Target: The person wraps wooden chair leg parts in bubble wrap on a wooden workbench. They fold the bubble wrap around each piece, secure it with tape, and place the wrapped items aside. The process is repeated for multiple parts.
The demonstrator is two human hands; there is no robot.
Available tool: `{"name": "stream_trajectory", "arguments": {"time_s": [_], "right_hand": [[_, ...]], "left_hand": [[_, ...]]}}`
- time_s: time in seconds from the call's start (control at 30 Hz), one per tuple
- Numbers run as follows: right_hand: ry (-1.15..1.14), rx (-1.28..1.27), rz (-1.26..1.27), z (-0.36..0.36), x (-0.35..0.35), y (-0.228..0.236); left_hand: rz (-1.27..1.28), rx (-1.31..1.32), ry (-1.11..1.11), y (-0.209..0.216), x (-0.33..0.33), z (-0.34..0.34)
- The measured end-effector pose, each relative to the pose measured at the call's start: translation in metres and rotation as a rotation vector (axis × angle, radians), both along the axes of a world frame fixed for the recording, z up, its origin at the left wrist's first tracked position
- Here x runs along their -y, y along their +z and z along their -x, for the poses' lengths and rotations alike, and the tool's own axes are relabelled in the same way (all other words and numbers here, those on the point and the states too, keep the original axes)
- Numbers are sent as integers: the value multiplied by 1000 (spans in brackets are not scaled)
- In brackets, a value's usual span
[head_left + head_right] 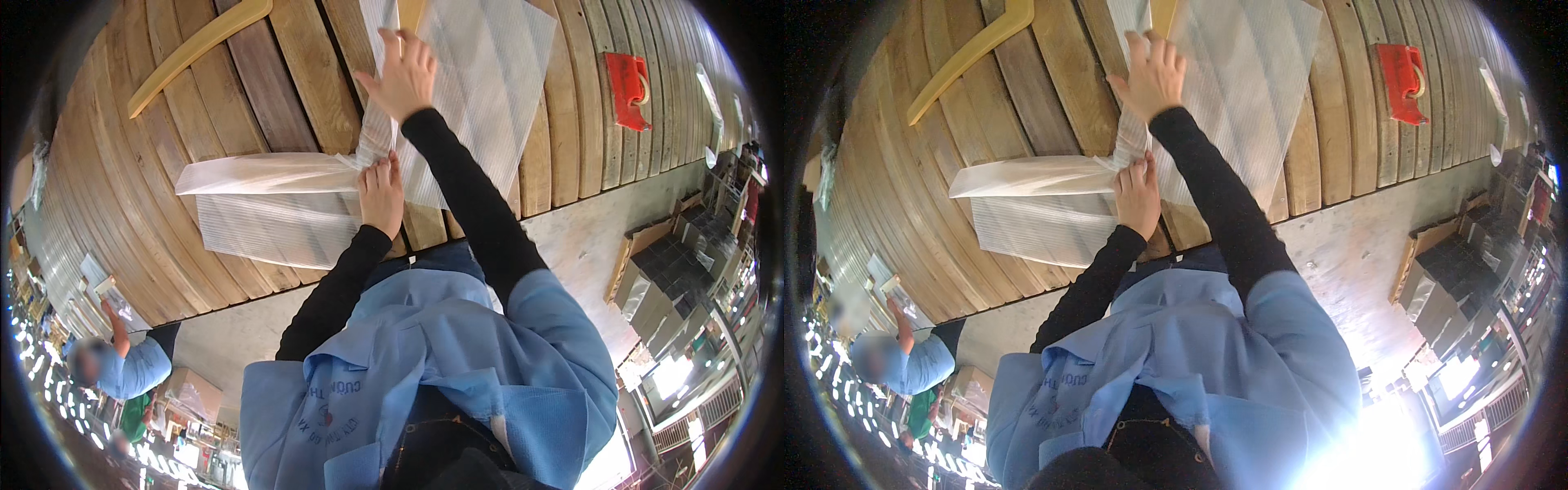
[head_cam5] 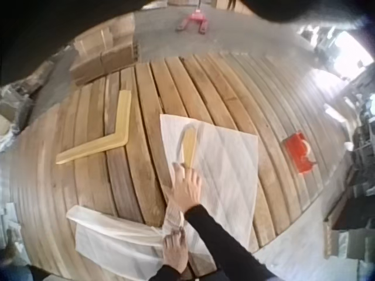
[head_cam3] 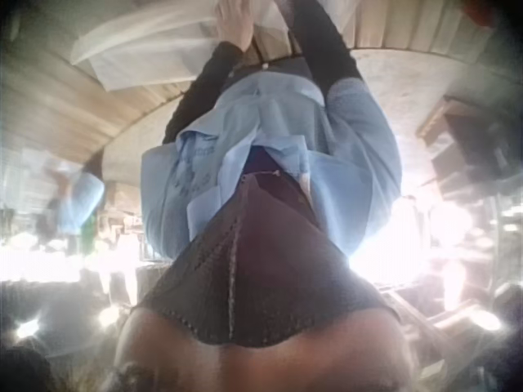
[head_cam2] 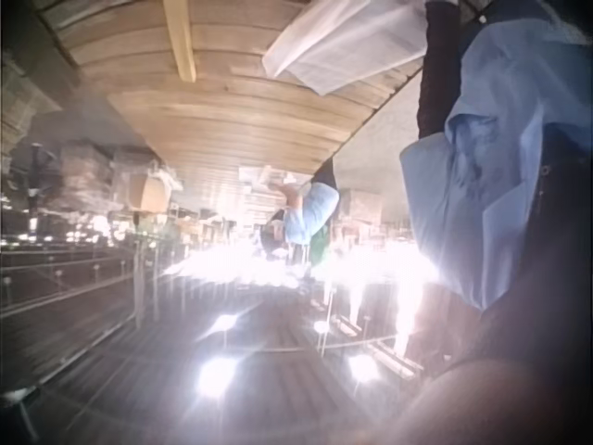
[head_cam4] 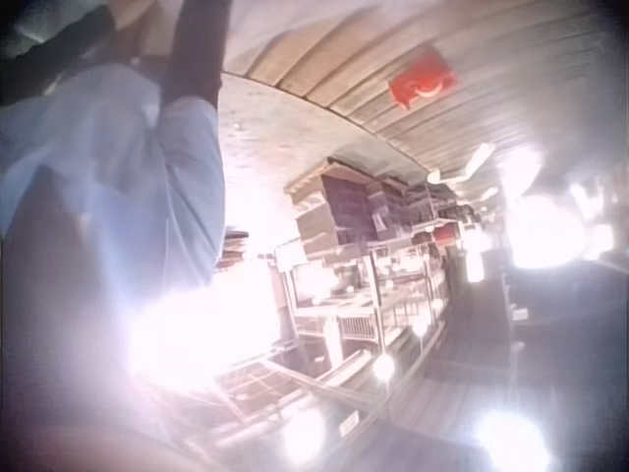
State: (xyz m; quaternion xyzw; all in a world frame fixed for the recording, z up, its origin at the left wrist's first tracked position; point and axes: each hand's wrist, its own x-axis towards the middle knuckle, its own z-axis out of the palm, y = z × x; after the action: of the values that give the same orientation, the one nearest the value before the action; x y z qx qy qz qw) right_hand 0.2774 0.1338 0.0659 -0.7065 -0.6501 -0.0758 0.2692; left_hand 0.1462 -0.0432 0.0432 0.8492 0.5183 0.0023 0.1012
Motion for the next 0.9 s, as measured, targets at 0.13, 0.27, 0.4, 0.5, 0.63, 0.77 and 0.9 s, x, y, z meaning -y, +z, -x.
{"name": "stream_trajectory", "arguments": {"time_s": [0.13, 0.27, 0.4, 0.5, 0.63, 0.77, 0.9], "right_hand": [[-301, -503, 166, -29, -60, -66], [-596, -669, 147, -90, -32, -81], [-660, -452, -109, -93, -35, -73], [-335, -198, -282, -70, -48, -68], [148, 87, 28, 23, -108, -31], [712, -17, 199, 146, -189, -6], [804, 135, 261, 215, -263, -42]], "left_hand": [[22, 11, 18, 0, -1, 1], [68, 39, 16, 2, 3, 9], [94, 193, 30, -5, 9, 20], [157, 200, 52, 4, 9, 25], [242, 172, 106, 3, 24, 32], [391, 196, 87, 15, 18, 36], [484, 149, 21, 21, 16, 41]]}}
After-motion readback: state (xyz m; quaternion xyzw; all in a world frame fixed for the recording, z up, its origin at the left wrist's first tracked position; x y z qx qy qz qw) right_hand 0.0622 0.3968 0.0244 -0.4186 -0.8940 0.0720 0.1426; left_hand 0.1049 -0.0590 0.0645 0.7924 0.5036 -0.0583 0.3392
